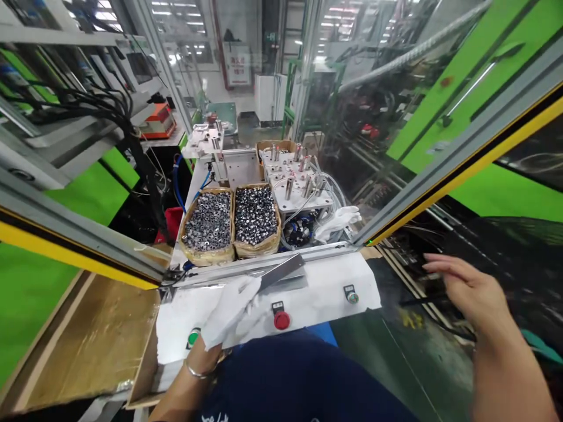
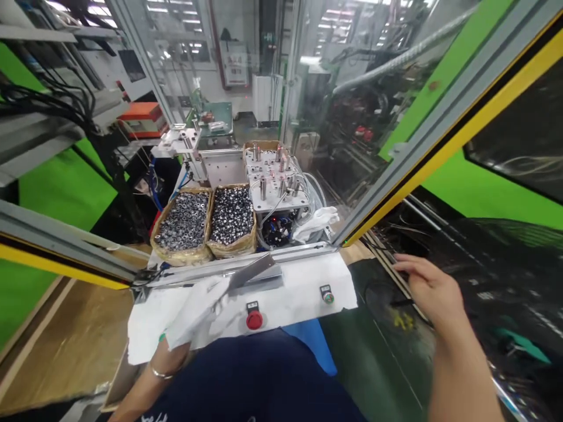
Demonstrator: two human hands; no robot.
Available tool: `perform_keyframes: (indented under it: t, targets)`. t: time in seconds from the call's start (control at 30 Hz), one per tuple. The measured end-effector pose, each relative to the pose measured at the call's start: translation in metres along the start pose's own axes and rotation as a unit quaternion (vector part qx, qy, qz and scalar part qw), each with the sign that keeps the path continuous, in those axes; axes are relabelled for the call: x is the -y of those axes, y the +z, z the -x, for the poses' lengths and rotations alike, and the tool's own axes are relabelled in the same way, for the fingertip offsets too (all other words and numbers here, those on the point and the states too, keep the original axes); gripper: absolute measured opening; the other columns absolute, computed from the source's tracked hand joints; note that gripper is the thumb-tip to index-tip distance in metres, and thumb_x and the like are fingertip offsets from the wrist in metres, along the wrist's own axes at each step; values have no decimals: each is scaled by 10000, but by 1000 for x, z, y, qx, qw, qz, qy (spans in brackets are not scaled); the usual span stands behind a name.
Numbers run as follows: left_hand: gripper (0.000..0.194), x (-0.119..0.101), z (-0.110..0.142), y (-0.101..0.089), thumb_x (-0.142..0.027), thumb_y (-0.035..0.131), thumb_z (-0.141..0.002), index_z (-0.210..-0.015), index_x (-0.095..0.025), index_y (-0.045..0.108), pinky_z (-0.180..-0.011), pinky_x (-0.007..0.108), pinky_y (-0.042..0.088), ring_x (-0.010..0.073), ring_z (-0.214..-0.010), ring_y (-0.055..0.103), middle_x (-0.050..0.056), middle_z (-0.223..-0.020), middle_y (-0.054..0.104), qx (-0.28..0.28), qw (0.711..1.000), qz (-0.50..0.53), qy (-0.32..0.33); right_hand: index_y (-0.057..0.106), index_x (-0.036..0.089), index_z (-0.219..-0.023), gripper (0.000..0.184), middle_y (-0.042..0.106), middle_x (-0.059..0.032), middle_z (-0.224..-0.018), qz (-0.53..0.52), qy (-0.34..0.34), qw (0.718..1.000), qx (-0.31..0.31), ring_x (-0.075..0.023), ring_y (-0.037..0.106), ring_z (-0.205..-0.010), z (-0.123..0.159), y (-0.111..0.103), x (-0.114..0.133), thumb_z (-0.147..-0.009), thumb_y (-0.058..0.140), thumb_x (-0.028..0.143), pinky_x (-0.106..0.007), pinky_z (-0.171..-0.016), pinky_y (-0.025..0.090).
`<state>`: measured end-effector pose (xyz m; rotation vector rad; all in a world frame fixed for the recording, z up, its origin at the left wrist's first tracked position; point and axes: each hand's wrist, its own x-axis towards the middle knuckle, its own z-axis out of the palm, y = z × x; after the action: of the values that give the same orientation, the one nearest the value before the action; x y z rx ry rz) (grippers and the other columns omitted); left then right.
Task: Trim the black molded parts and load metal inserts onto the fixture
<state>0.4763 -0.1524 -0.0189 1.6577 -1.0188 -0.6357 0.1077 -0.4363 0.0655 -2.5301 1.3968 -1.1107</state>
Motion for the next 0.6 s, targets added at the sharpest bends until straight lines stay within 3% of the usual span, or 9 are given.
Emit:
perform_keyframes:
  t: [0.07, 0.1, 0.17, 0.2, 0.27, 0.3, 0.47, 0.53, 0.6]
  targets:
    - [320, -1, -5, 2, -382, 563, -927, -1169, -177, 599, -806, 374, 562, 186, -961, 629, 87, -1150, 627, 13, 1000, 1, 5, 596, 288, -465, 360, 746, -100, -790, -51, -51, 997, 6, -307, 672, -957, 2, 5, 23, -817, 528, 307, -465, -887, 525]
    - [317, -1, -7, 3, -377, 561, -929, -1170, -175, 599, -813, 375, 560, 185, -963, 628, 88, -1157, 625, 19, 1000, 2, 6, 607, 282, -476, 331, 757, -100, -816, -90, -67, 993, 25, -306, 674, -968, 0, 11, 38, -800, 539, 296, -497, -908, 516]
    - [325, -2, -9, 3, -375, 566, -926, -1173, -165, 595, -809, 374, 561, 184, -958, 630, 86, -1148, 625, 32, 999, 8, 6, 721, 257, -673, 235, 764, -99, -962, -184, -58, 976, 99, -279, 691, -954, -5, 26, 72, -811, 557, 354, -480, -897, 537]
    - [321, -3, -8, 2, -377, 570, -924, -1168, -169, 596, -797, 373, 564, 185, -954, 630, 87, -1140, 629, 37, 999, 12, 4, 757, 239, -883, 256, 753, -107, -1041, -219, -35, 964, 146, -268, 696, -954, -9, 36, 90, -815, 580, 413, -461, -886, 547]
    - [311, -4, -4, -1, -384, 585, -913, -1152, -187, 602, -766, 367, 569, 191, -951, 631, 85, -1119, 637, 41, 999, 24, -4, 693, 203, -1165, 495, 733, -130, -1110, -300, 3, 921, 248, -251, 709, -916, -18, 55, 121, -816, 592, 539, -424, -825, 574]
    - [308, -4, -2, -2, -388, 590, -909, -1147, -193, 603, -756, 364, 570, 192, -950, 631, 84, -1112, 639, 40, 999, 31, -11, 668, 189, -1212, 568, 736, -135, -1098, -336, 19, 895, 293, -242, 714, -891, -22, 65, 136, -817, 584, 588, -407, -795, 583]
    - [296, -6, 2, 7, -375, 552, -933, -1161, -193, 606, -826, 369, 557, 182, -976, 623, 88, -1172, 620, 3, 995, 68, -75, 741, 144, -902, 542, 749, -86, -772, -436, 51, 782, 443, -181, 697, -696, -38, 99, 191, -760, 636, 657, -318, -653, 582]
    - [305, -7, -2, 10, -375, 553, -933, -1165, -184, 607, -850, 381, 550, 196, -998, 621, 84, -1189, 615, -15, 991, 88, -101, 724, 143, -794, 530, 726, -70, -674, -439, 59, 764, 469, -168, 680, -623, -50, 104, 210, -709, 681, 665, -297, -608, 569]
    - [322, -8, -7, 8, -379, 561, -927, -1173, -175, 604, -857, 391, 548, 208, -1013, 619, 83, -1194, 612, -27, 987, 108, -119, 710, 151, -769, 535, 716, -65, -637, -427, 43, 777, 460, -168, 668, -580, -70, 102, 229, -675, 700, 677, -298, -578, 558]
